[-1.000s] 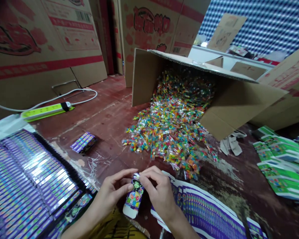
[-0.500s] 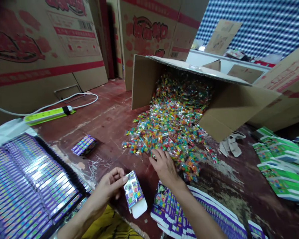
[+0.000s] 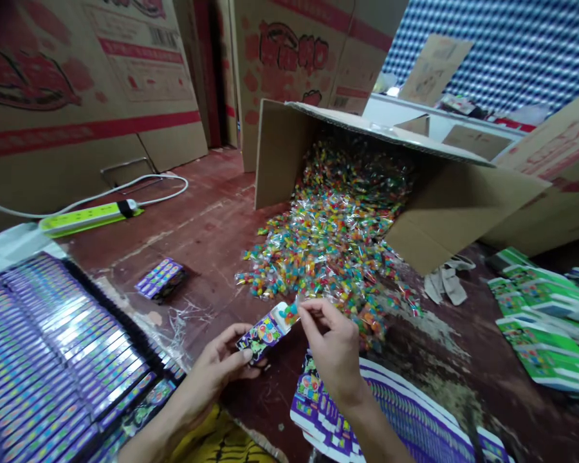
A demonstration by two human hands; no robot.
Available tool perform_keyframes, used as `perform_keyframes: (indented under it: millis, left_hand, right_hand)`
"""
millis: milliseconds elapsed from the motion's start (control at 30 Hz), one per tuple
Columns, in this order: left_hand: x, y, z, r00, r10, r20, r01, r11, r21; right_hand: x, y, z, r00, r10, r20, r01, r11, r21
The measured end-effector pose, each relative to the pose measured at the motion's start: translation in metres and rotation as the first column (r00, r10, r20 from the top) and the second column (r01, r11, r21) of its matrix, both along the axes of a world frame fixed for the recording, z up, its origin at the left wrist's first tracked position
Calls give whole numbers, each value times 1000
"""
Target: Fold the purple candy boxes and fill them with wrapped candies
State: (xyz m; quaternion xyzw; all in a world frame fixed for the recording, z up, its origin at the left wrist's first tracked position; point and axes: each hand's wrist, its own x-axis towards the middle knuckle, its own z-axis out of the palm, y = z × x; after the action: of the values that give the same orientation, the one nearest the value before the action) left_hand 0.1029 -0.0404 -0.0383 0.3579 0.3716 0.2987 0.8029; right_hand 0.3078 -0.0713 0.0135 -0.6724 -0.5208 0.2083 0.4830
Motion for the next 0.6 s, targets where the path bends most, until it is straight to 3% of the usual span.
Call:
perform_keyframes:
  millis: [133, 300, 400, 500, 600]
  left_hand:
    - [6, -4, -1, 999, -43, -17, 46, 979, 196]
    - [11, -4, 9, 980, -74, -184, 145, 900, 411]
    - [14, -6, 10, 984, -73, -160, 129, 915, 381]
    - [16, -11, 7, 1000, -20, -19, 25, 945, 326]
    - [17, -15, 7, 999, 26, 19, -31, 950, 309]
  right_hand:
    - [-7, 0, -6, 987, 81, 136, -78, 997, -23]
    - [-12, -2, -7, 969, 204, 139, -195, 978, -78]
    - [-12, -8, -9, 978, 205, 33, -202, 977, -69]
    - [-15, -17, -15, 980, 160, -122, -163, 987, -10]
    - [-19, -24, -25, 959, 184, -214, -188, 982, 0]
